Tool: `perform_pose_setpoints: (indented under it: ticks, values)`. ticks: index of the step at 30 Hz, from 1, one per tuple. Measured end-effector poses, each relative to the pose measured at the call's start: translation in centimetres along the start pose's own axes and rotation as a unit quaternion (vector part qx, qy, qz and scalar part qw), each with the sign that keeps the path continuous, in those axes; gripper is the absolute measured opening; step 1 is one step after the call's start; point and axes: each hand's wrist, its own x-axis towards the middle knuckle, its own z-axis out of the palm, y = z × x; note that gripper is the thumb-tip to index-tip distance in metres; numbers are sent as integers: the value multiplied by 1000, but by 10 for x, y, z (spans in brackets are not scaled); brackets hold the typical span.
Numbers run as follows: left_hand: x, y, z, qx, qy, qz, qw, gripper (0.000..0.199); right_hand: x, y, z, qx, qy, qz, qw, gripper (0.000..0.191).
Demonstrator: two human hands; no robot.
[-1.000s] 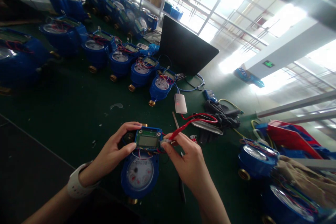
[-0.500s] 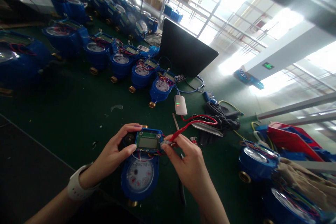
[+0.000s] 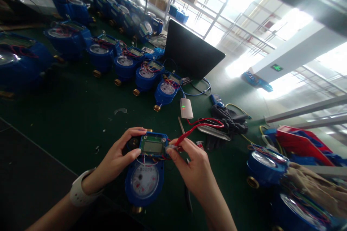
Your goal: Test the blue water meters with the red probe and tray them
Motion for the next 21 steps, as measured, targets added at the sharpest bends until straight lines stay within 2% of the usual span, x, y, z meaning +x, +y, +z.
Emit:
perform_pose_setpoints:
  ticks: [4, 11, 15, 18, 21]
  values:
    - [0, 0, 2, 3, 6, 1, 1000, 32, 1, -1, 0, -1, 2, -12, 1000, 12]
    - [1, 3, 1, 12, 24, -8, 1000, 31, 0, 8, 6, 3, 16, -82, 997, 9]
    - [-2, 4, 0, -4, 18, -36, 999, 31, -2, 12, 9, 72, 2, -71, 995, 13]
    - [-9, 0, 3, 9, 30, -51, 998, 40, -1, 11, 8, 154, 40, -55, 986, 15]
    - [-22, -13, 10, 16, 93, -57, 994, 65, -1, 22, 3, 182, 108, -37, 977, 20]
